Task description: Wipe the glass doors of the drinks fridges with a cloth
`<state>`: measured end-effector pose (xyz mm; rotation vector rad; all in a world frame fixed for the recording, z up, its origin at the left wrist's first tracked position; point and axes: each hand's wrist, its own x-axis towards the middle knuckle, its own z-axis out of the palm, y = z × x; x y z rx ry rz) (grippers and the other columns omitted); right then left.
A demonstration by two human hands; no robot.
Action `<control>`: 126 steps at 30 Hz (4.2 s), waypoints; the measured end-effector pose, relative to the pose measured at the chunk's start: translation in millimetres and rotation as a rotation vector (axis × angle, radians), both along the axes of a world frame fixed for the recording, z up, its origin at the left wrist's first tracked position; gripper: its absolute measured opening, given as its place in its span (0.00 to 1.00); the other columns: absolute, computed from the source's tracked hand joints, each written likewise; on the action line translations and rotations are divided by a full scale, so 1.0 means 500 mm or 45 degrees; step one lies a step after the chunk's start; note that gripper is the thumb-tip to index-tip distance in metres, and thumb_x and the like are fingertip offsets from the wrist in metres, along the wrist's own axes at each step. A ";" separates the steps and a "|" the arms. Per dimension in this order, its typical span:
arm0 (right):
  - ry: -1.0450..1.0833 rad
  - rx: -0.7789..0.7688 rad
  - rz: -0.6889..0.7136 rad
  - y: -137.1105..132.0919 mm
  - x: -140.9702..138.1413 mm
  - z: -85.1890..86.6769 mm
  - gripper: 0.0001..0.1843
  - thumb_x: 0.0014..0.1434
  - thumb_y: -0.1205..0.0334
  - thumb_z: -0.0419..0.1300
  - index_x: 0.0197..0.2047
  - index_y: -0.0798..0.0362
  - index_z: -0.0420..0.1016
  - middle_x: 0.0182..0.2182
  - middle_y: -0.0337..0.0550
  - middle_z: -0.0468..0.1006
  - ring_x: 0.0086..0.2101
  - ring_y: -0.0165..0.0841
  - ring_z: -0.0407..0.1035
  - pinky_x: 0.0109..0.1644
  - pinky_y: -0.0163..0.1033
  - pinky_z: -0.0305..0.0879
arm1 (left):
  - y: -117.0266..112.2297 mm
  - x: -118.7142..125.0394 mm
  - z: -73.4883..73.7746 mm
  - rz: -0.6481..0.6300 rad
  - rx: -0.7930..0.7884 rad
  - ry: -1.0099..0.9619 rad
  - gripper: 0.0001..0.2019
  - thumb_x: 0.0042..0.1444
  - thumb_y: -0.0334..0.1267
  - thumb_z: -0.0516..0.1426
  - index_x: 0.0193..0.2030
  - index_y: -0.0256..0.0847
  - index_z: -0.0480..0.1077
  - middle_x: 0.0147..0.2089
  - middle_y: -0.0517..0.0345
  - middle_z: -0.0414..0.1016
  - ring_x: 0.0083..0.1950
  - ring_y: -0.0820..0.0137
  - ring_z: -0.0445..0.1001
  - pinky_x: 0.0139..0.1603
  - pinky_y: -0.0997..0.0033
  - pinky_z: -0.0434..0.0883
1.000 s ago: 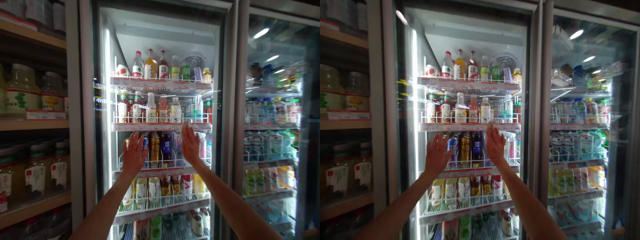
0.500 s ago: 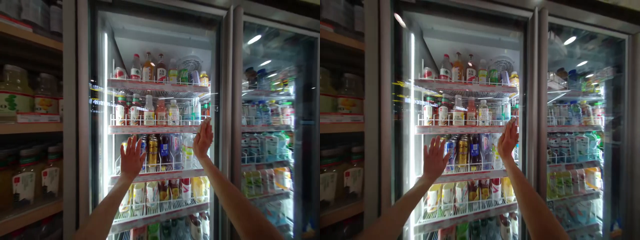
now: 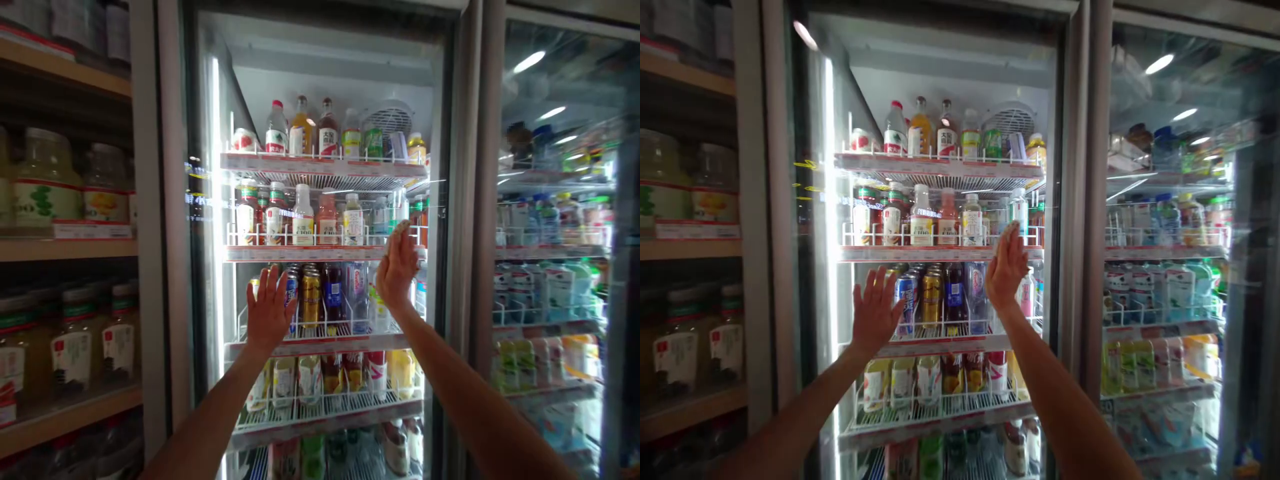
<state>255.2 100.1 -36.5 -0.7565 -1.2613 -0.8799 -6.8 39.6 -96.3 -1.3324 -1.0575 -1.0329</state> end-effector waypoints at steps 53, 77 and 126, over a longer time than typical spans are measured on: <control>-0.539 -0.040 0.044 -0.025 -0.095 0.026 0.32 0.61 0.64 0.47 0.68 0.48 0.48 0.65 0.42 0.55 0.65 0.36 0.47 0.66 0.49 0.50 | -0.011 0.010 0.000 -0.014 -0.093 -0.094 0.31 0.63 0.42 0.47 0.70 0.41 0.40 0.70 0.44 0.47 0.71 0.59 0.41 0.69 0.45 0.42; -0.794 -0.132 0.185 -0.054 -0.224 0.049 0.36 0.60 0.67 0.49 0.69 0.49 0.42 0.67 0.43 0.51 0.66 0.40 0.42 0.68 0.55 0.42 | -0.072 -0.093 -0.063 0.118 -0.183 0.004 0.30 0.63 0.41 0.45 0.69 0.35 0.41 0.68 0.42 0.53 0.71 0.60 0.44 0.67 0.53 0.52; -1.039 -0.153 0.389 -0.067 -0.143 -0.167 0.33 0.60 0.65 0.47 0.68 0.49 0.45 0.65 0.46 0.56 0.65 0.39 0.47 0.67 0.57 0.36 | -0.085 0.176 -0.102 -0.778 -0.445 -0.525 0.30 0.63 0.47 0.41 0.68 0.37 0.39 0.71 0.45 0.43 0.72 0.62 0.41 0.69 0.52 0.53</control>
